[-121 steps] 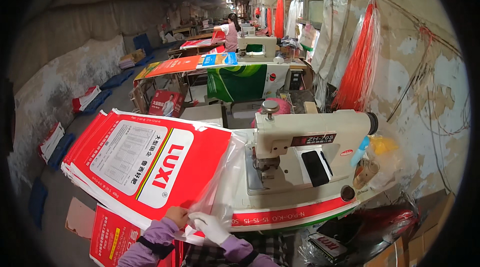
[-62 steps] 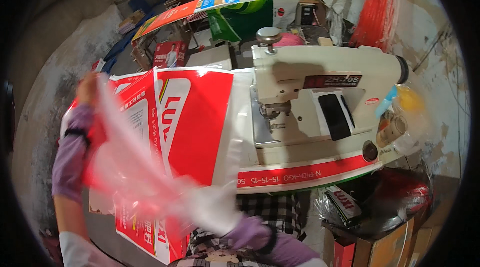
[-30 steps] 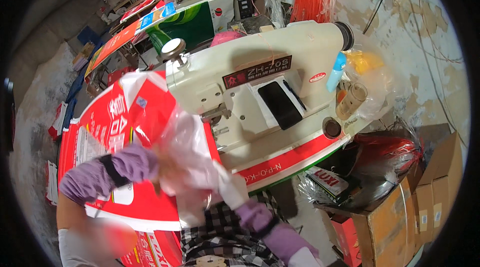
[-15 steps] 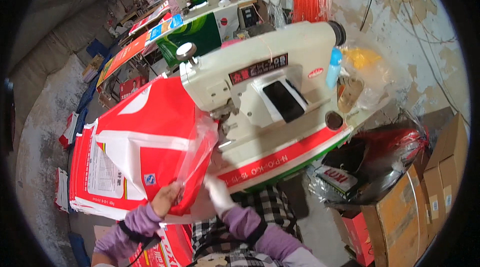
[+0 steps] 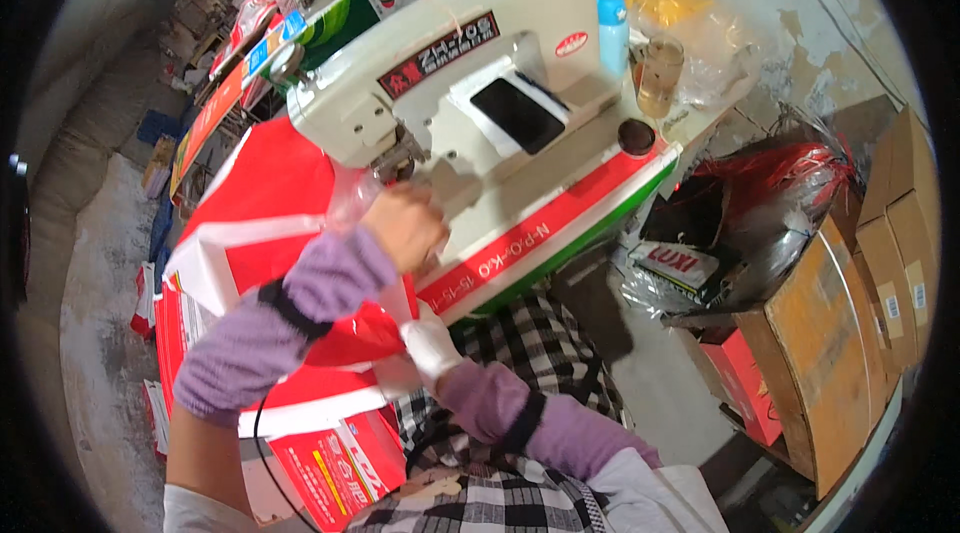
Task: Sewing and folding large plastic bags using a heavy-duty sewing machine.
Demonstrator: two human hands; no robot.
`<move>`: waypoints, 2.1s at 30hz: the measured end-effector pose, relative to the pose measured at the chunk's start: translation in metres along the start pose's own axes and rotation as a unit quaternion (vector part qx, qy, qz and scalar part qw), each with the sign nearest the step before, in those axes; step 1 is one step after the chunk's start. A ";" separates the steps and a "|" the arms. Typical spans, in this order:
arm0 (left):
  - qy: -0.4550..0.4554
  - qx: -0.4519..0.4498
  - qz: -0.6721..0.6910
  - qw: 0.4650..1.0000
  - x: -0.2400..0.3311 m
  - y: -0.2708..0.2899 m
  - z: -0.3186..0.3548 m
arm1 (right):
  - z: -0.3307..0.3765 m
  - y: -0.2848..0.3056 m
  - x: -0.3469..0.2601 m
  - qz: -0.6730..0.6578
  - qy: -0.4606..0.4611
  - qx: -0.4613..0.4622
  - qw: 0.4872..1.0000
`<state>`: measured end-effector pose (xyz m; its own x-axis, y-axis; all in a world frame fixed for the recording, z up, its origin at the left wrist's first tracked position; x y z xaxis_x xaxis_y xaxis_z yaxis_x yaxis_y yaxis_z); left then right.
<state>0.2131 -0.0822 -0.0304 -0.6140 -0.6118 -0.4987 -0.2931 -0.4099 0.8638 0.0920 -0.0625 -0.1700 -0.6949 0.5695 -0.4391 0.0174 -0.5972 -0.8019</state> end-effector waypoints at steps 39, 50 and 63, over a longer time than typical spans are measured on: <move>-0.067 -0.195 0.227 0.952 -0.028 -0.042 0.034 | 0.059 -0.050 0.039 -0.135 -0.269 0.010 0.954; -0.009 -0.297 0.212 0.931 0.113 0.011 0.152 | 0.045 0.018 -0.046 0.382 0.049 -0.058 0.921; -0.046 -0.126 0.012 0.991 -0.020 0.003 0.093 | 0.017 -0.005 -0.032 0.678 0.120 -0.004 0.725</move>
<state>0.1560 -0.0084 -0.0112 -0.6865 -0.5634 -0.4597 -0.0928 -0.5592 0.8238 0.1021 -0.0879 -0.1450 0.1107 -0.4565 -0.8828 0.5721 -0.6971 0.4322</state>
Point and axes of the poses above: each hand's wrist, its own z-axis away from the middle knuckle, its own y-axis out of the back of the hand, x = y × z, the point moved 8 cm from there along -z, towards the middle knuckle, and after that the axes turned 10 degrees about -z, right-handed, at the moved point
